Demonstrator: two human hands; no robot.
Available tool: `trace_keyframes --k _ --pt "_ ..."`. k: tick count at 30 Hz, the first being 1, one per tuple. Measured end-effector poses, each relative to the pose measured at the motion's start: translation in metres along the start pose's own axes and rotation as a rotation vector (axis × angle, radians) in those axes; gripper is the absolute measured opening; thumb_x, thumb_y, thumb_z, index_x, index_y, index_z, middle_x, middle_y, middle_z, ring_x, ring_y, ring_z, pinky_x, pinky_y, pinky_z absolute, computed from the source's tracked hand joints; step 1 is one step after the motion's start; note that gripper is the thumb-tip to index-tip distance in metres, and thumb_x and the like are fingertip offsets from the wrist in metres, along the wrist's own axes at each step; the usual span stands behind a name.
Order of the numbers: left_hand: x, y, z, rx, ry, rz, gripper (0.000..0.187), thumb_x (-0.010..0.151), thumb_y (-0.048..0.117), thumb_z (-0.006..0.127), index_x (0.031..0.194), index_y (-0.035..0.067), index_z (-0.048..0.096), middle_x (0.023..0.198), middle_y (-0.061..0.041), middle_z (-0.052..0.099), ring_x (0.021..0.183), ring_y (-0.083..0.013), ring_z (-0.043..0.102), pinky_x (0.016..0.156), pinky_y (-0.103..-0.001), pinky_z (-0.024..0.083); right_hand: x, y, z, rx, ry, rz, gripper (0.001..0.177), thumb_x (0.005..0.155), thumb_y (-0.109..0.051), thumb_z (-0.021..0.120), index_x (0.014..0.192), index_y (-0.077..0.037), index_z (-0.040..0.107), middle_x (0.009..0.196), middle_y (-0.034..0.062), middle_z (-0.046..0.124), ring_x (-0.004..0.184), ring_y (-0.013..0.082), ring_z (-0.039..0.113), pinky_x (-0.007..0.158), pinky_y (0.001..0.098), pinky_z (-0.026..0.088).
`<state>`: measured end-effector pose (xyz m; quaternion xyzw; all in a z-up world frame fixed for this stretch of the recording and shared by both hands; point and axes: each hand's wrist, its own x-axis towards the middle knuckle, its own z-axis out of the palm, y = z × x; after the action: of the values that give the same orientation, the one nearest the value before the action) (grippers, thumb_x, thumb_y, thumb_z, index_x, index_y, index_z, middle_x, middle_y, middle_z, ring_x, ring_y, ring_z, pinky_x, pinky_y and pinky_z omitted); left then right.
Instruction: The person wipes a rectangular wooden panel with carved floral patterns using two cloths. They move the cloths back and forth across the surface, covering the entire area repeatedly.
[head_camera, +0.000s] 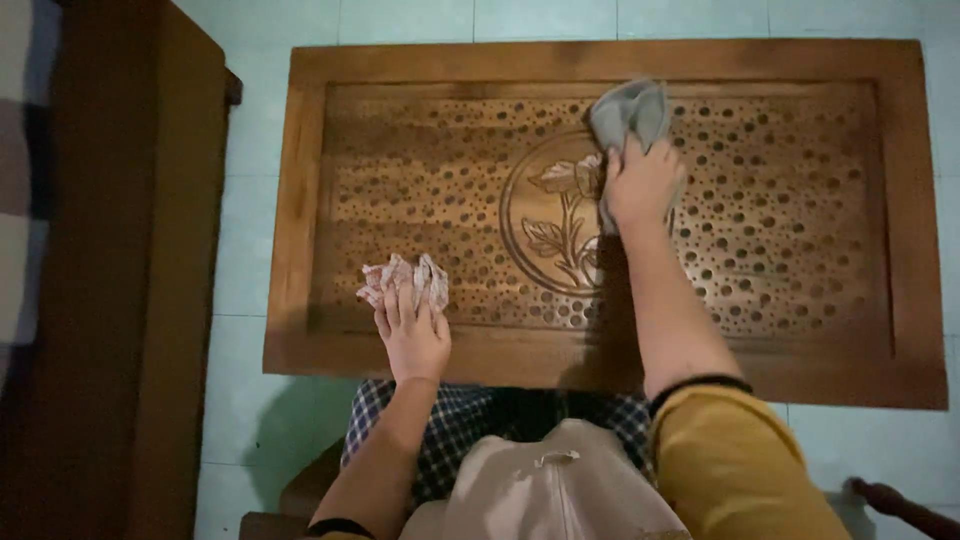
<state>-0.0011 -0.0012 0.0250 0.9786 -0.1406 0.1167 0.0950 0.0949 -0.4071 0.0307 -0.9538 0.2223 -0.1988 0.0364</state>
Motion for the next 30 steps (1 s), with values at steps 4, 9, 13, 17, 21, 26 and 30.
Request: trace_keyframes --k 4,9,13,17,21,26,30 --pt "0.002 -0.003 0.003 0.016 0.039 0.065 0.032 0.095 0.022 0.058 0.120 0.005 0.069 0.144 -0.013 0.048 0.141 -0.0366 0.039 0.111 -0.056 0.036 0.048 0.004 0.023 0.009 -0.073 0.067 0.039 0.110 -0.045 0.058 0.126 -0.012 0.071 0.109 0.0224 0.055 0.115 0.0428 0.055 0.090 0.0514 0.040" --pt "0.001 0.000 0.003 0.029 0.054 0.010 0.037 0.097 0.025 0.054 0.128 0.012 0.070 0.143 -0.009 0.055 0.139 -0.0333 0.045 0.113 -0.051 0.035 0.037 0.018 0.034 -0.005 -0.192 0.051 0.051 0.110 -0.053 0.050 0.135 -0.011 0.064 0.120 0.0273 0.057 0.121 0.0462 0.055 0.096 0.0564 0.040" --pt "-0.001 -0.002 0.004 0.038 0.119 0.071 0.036 0.097 0.025 0.055 0.126 0.011 0.071 0.140 -0.010 0.055 0.137 -0.0342 0.044 0.112 -0.051 0.035 -0.050 0.021 -0.012 0.011 -0.056 0.020 0.044 0.104 -0.048 0.059 0.126 -0.011 0.071 0.107 0.0225 0.059 0.110 0.0431 0.061 0.090 0.0530 0.043" --pt "-0.004 -0.010 0.020 0.048 0.237 0.108 0.034 0.090 0.026 0.060 0.119 0.012 0.073 0.139 -0.012 0.059 0.133 -0.0360 0.050 0.107 -0.054 0.039 -0.144 0.019 -0.089 0.031 -0.113 0.087 0.041 0.104 -0.042 0.062 0.126 -0.010 0.071 0.103 0.0236 0.060 0.109 0.0429 0.060 0.094 0.0544 0.043" --pt "-0.003 -0.010 0.017 0.061 0.299 0.132 0.031 0.093 0.024 0.060 0.117 0.011 0.074 0.136 -0.011 0.061 0.129 -0.0355 0.053 0.105 -0.052 0.040 -0.199 0.030 -0.139 0.000 -0.323 0.221 0.049 0.107 -0.052 0.053 0.133 -0.014 0.069 0.107 0.0209 0.064 0.110 0.0384 0.063 0.096 0.0492 0.045" --pt "-0.007 -0.012 0.023 0.072 0.253 0.120 0.031 0.095 0.025 0.058 0.118 0.011 0.073 0.139 -0.010 0.059 0.133 -0.0346 0.049 0.107 -0.052 0.037 -0.185 0.037 -0.124 -0.029 -0.169 0.158 0.041 0.106 -0.045 0.057 0.127 -0.014 0.072 0.097 0.0191 0.059 0.098 0.0373 0.063 0.088 0.0475 0.047" --pt "-0.006 -0.009 0.016 0.078 0.191 0.094 0.035 0.091 0.022 0.061 0.123 0.012 0.071 0.142 -0.011 0.058 0.135 -0.0364 0.050 0.108 -0.053 0.037 -0.122 0.059 -0.072 -0.052 0.058 0.049 0.036 0.104 -0.041 0.065 0.120 -0.011 0.077 0.088 0.0174 0.058 0.088 0.0372 0.064 0.078 0.0491 0.046"
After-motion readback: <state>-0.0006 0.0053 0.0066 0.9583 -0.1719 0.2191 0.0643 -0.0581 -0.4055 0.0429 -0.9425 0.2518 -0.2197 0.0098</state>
